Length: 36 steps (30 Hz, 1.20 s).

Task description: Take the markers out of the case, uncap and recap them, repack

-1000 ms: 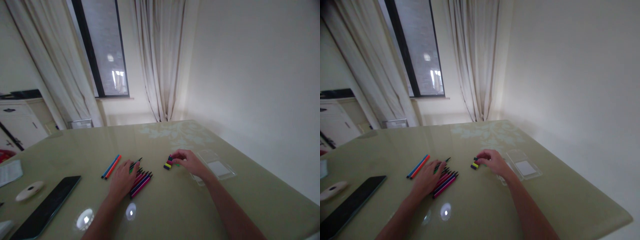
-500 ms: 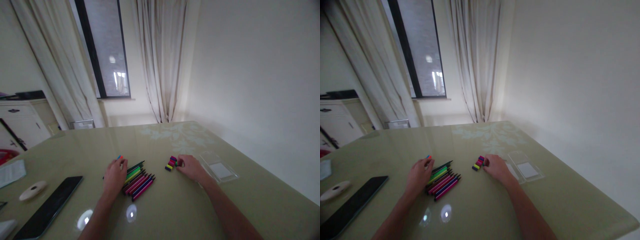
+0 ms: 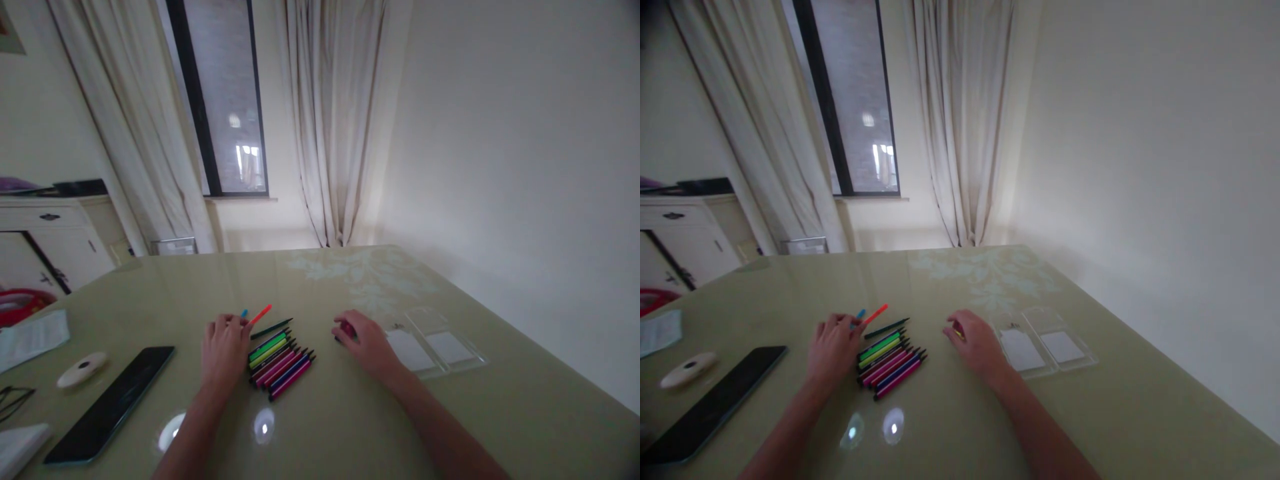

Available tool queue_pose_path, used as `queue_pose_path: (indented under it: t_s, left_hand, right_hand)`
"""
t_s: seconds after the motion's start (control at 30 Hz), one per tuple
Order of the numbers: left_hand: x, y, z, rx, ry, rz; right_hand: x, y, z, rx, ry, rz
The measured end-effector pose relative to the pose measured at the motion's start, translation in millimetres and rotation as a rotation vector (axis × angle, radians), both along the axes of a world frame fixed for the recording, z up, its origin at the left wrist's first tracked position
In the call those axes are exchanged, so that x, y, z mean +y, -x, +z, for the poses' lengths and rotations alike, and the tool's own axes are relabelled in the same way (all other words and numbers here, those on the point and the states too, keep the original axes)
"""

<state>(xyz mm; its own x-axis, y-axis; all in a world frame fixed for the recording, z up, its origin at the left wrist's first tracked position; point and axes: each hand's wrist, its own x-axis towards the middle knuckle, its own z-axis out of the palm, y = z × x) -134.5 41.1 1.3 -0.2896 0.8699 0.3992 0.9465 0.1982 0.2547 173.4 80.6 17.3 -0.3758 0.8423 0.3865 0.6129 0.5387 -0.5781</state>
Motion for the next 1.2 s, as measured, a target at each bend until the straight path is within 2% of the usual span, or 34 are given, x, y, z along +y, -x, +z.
queue_pose_path:
  t_s: [0.07, 0.13, 0.2, 0.3, 0.37, 0.43, 0.53, 0.57, 0.6, 0.7, 0.77, 0.87, 1.07, 1.2]
  left_hand:
    - [1, -22, 3.8, -0.153, -0.076, -0.227]
    - [-2, -48, 5.1, -0.297, -0.045, -0.456]
    - [-7, -70, 4.5, -0.330, -0.053, -0.570]
    - [-16, -89, 4.3, -0.261, -0.088, -0.628]
    - [-20, -91, 7.1, -0.159, -0.053, -0.617]
    - [-20, -85, 11.3, -0.080, 0.042, -0.521]
    - [-15, -62, 13.6, -0.093, 0.131, -0.250]
    - [-11, -52, 11.7, -0.122, 0.104, -0.174]
    - [-6, -42, 8.2, -0.152, 0.053, -0.157]
    - [8, -15, -9.1, -0.107, -0.080, -0.162]
    - [16, -5, -21.3, -0.065, -0.053, -0.192]
    - [23, -1, -32.5, -0.060, 0.017, -0.235]
    - [22, 4, -32.1, -0.110, 0.096, -0.289]
    - [19, 8, -28.5, -0.135, 0.124, -0.277]
  right_hand:
    - [-7, 10, -1, 0.128, 0.005, 0.075]
    - [-12, 16, 0, 0.229, 0.014, 0.127]
    - [-16, 19, 2, 0.289, 0.042, 0.151]
    - [-21, 22, 6, 0.315, 0.116, 0.203]
    - [-22, 21, 8, 0.291, 0.152, 0.251]
    - [-18, 16, 10, 0.293, 0.171, 0.239]
    - [-1, -5, 12, 0.447, 0.155, 0.060]
    - [6, -14, 11, 0.490, 0.131, -0.019]
    - [13, -23, 10, 0.505, 0.088, -0.086]
    - [27, -40, 4, 0.409, 0.004, -0.213]
    - [30, -38, -2, 0.297, -0.010, -0.220]
    - [27, -25, -9, 0.189, 0.005, -0.148]
    - [16, -13, -9, 0.094, 0.022, -0.037]
    - [16, -17, -5, 0.179, 0.084, 0.018]
